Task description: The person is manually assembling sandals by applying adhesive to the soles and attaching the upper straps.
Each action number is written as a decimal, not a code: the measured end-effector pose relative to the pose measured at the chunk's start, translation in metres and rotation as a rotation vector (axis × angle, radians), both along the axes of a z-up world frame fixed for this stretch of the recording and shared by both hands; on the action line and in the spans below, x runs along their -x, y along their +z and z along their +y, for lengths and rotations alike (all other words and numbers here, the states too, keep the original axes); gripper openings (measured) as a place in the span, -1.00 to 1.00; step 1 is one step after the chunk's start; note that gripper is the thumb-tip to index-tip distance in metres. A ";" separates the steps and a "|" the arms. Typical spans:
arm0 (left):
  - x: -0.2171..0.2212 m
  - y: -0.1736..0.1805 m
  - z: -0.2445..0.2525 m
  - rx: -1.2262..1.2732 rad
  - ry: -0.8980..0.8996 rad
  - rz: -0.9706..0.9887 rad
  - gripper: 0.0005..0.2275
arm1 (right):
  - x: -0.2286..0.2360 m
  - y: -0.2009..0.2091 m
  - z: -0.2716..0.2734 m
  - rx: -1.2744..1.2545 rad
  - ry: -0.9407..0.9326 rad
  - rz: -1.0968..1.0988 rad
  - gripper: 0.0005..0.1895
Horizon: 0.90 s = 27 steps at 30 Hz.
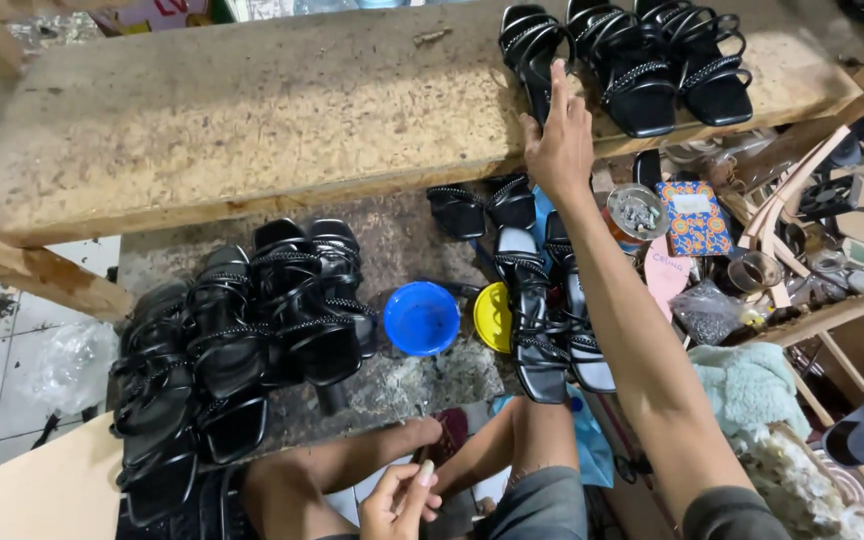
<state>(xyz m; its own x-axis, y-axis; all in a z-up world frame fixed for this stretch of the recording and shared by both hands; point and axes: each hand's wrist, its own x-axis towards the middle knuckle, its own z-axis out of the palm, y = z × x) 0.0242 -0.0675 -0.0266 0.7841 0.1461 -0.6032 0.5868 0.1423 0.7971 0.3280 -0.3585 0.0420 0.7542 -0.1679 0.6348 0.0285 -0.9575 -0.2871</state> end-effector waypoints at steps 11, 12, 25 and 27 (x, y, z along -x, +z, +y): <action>-0.015 0.021 0.009 0.118 -0.252 -0.348 -0.79 | 0.185 0.033 0.092 -0.689 0.213 -0.258 -0.48; -0.019 0.021 0.011 0.113 -0.243 -0.338 -0.79 | 0.205 0.022 0.101 -0.695 0.217 -0.246 -0.48; 0.004 -0.024 0.063 0.972 0.163 -0.649 -0.27 | 0.281 -0.068 0.147 -0.532 0.582 0.451 -0.53; 0.020 -0.064 0.068 0.953 0.199 -0.547 -0.22 | 0.251 -0.082 0.143 -0.241 0.516 0.344 -0.50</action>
